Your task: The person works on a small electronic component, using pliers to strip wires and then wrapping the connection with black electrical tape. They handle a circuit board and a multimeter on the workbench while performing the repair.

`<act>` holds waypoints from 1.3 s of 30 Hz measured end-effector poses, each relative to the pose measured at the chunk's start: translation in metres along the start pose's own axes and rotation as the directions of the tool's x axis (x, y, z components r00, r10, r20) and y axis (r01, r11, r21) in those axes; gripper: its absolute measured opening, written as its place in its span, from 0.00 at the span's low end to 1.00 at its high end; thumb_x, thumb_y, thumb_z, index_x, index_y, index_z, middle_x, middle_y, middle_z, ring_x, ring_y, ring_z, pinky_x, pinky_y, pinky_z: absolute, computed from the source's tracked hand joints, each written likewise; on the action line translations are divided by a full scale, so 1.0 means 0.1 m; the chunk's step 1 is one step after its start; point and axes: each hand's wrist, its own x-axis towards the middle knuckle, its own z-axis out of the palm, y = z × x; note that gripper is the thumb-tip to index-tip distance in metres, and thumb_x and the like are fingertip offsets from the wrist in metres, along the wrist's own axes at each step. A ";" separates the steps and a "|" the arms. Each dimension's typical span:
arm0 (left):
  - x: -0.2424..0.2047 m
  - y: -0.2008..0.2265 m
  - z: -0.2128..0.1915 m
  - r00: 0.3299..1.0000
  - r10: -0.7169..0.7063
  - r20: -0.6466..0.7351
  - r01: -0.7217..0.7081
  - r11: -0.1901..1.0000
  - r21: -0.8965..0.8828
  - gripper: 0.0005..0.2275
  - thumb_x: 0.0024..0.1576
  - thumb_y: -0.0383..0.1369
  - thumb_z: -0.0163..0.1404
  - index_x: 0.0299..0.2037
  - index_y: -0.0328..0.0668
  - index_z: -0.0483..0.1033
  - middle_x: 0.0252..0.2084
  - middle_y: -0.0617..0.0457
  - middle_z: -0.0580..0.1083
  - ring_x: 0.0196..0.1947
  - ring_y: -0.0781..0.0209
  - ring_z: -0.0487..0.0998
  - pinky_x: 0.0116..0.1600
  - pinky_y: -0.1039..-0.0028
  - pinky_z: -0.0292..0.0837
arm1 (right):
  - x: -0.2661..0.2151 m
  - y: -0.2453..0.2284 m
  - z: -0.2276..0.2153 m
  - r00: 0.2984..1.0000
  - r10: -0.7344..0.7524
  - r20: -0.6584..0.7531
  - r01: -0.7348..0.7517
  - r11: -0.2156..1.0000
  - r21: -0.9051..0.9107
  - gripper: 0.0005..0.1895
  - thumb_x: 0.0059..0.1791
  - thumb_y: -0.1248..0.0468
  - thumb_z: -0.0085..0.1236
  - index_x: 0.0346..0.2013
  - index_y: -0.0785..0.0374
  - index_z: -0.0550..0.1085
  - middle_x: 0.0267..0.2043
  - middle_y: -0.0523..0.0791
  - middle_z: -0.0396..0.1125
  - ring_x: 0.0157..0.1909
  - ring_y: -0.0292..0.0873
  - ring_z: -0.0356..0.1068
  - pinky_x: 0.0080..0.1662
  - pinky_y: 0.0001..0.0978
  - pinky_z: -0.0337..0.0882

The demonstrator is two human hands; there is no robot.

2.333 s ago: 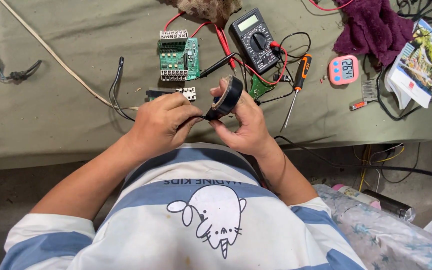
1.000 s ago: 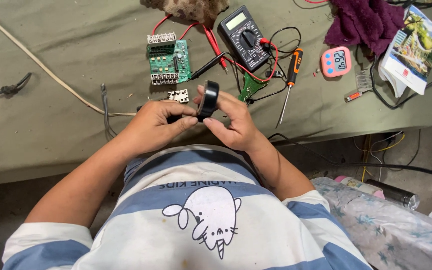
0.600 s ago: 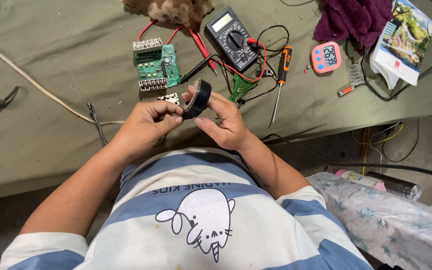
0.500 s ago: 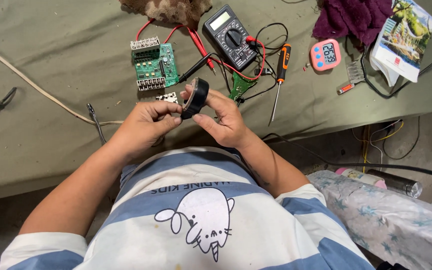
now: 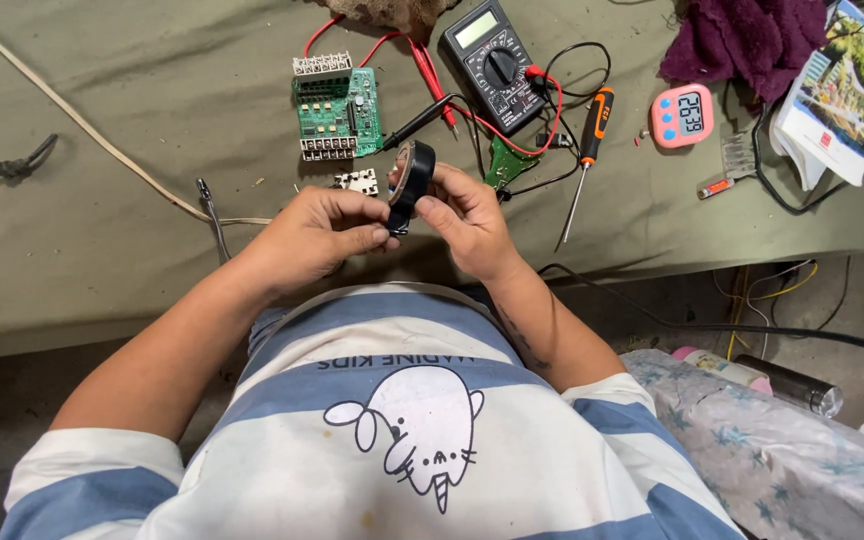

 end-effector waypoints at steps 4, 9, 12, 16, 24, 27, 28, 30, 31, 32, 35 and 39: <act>-0.03 -0.03 -0.04 1.000 -0.028 -0.013 0.027 0.996 -0.082 0.10 0.57 0.21 0.55 0.48 0.31 0.82 0.33 0.46 0.81 0.34 0.65 0.81 0.42 0.78 0.79 | -0.07 0.17 -0.07 0.995 0.078 -0.064 -0.081 0.996 -0.044 0.14 0.55 0.68 0.55 0.54 0.75 0.75 0.42 0.50 0.71 0.41 0.38 0.71 0.46 0.35 0.78; -0.06 -0.05 -0.09 0.999 -0.044 -0.022 0.041 0.989 -0.139 0.10 0.56 0.24 0.58 0.47 0.32 0.82 0.31 0.44 0.81 0.31 0.64 0.83 0.38 0.79 0.79 | -0.09 0.17 -0.08 0.978 0.156 -0.136 -0.165 0.985 -0.053 0.12 0.55 0.67 0.57 0.49 0.73 0.78 0.34 0.49 0.73 0.37 0.36 0.71 0.44 0.35 0.78; -0.10 -0.07 -0.14 0.996 -0.048 -0.073 0.035 0.985 -0.168 0.10 0.55 0.24 0.58 0.46 0.31 0.82 0.30 0.44 0.81 0.30 0.63 0.84 0.37 0.80 0.79 | -0.08 0.11 -0.10 0.970 0.174 -0.169 -0.192 0.977 -0.096 0.12 0.54 0.65 0.59 0.47 0.70 0.79 0.37 0.50 0.76 0.37 0.35 0.73 0.44 0.34 0.78; -0.16 -0.09 -0.27 0.990 -0.037 -0.134 0.007 0.977 -0.215 0.10 0.55 0.24 0.58 0.46 0.30 0.82 0.30 0.41 0.81 0.30 0.61 0.84 0.38 0.78 0.80 | -0.10 0.13 -0.17 0.972 0.166 -0.168 -0.193 0.968 -0.160 0.12 0.54 0.65 0.58 0.48 0.71 0.79 0.38 0.53 0.77 0.37 0.39 0.74 0.43 0.37 0.78; -0.35 0.07 -0.43 0.960 0.022 -0.280 -0.107 0.950 -0.293 0.09 0.53 0.22 0.59 0.44 0.28 0.82 0.28 0.40 0.80 0.27 0.61 0.84 0.32 0.80 0.79 | -0.15 0.26 -0.21 0.972 0.161 -0.172 -0.199 0.951 -0.238 0.13 0.53 0.65 0.59 0.48 0.71 0.79 0.39 0.53 0.77 0.36 0.38 0.74 0.43 0.34 0.78; -0.45 0.14 -0.53 0.943 0.029 -0.333 -0.143 0.935 -0.325 0.10 0.53 0.22 0.59 0.44 0.28 0.82 0.27 0.39 0.79 0.24 0.63 0.82 0.30 0.81 0.77 | -0.15 0.28 -0.19 0.979 0.141 -0.146 -0.178 0.944 -0.279 0.12 0.52 0.66 0.61 0.48 0.71 0.80 0.39 0.54 0.76 0.37 0.40 0.75 0.42 0.33 0.78; -0.48 0.16 -0.58 0.931 0.037 -0.364 -0.160 0.936 -0.314 0.10 0.53 0.23 0.59 0.44 0.28 0.82 0.27 0.39 0.79 0.25 0.62 0.81 0.30 0.81 0.75 | -0.15 0.28 -0.19 0.983 0.137 -0.122 -0.169 0.936 -0.309 0.12 0.52 0.66 0.61 0.48 0.70 0.80 0.39 0.53 0.76 0.37 0.40 0.75 0.43 0.34 0.78; -0.57 0.28 -0.68 0.920 0.041 -0.391 -0.172 0.937 -0.305 0.10 0.54 0.23 0.58 0.45 0.28 0.81 0.27 0.39 0.79 0.26 0.62 0.81 0.29 0.82 0.74 | -0.14 0.31 -0.22 0.985 0.135 -0.103 -0.163 0.926 -0.340 0.12 0.52 0.67 0.60 0.48 0.70 0.80 0.40 0.52 0.76 0.38 0.40 0.75 0.44 0.34 0.77; -0.62 0.37 -0.72 0.888 0.071 -0.454 -0.215 0.938 -0.274 0.10 0.54 0.23 0.57 0.45 0.29 0.80 0.26 0.41 0.78 0.24 0.65 0.78 0.28 0.84 0.69 | -0.13 0.33 -0.24 0.991 0.118 -0.065 -0.134 0.910 -0.391 0.12 0.52 0.66 0.61 0.49 0.68 0.81 0.41 0.51 0.76 0.41 0.42 0.76 0.46 0.35 0.76; -0.65 0.46 -0.76 0.859 0.099 -0.503 -0.249 0.938 -0.242 0.10 0.54 0.24 0.56 0.45 0.31 0.80 0.26 0.42 0.77 0.22 0.68 0.75 0.26 0.86 0.65 | -0.14 0.34 -0.28 0.994 0.102 -0.038 -0.108 0.889 -0.444 0.12 0.52 0.66 0.62 0.49 0.66 0.81 0.42 0.51 0.76 0.44 0.44 0.77 0.47 0.37 0.75; -0.74 0.54 -1.09 0.839 0.128 -0.529 -0.285 0.932 -0.226 0.11 0.53 0.26 0.58 0.46 0.35 0.77 0.29 0.42 0.77 0.18 0.67 0.66 0.27 0.82 0.58 | -0.14 0.26 -0.20 0.983 0.180 -0.021 -0.158 0.797 -0.583 0.12 0.53 0.60 0.56 0.49 0.60 0.79 0.47 0.45 0.76 0.48 0.40 0.75 0.53 0.31 0.72; -0.77 0.72 -1.26 0.795 0.178 -0.579 -0.275 0.958 -0.082 0.09 0.54 0.29 0.58 0.44 0.40 0.78 0.26 0.53 0.71 0.20 0.70 0.71 0.27 0.86 0.64 | -0.14 0.24 -0.18 0.980 0.196 -0.026 -0.174 0.791 -0.587 0.13 0.53 0.60 0.57 0.49 0.60 0.79 0.48 0.45 0.75 0.49 0.40 0.75 0.52 0.29 0.73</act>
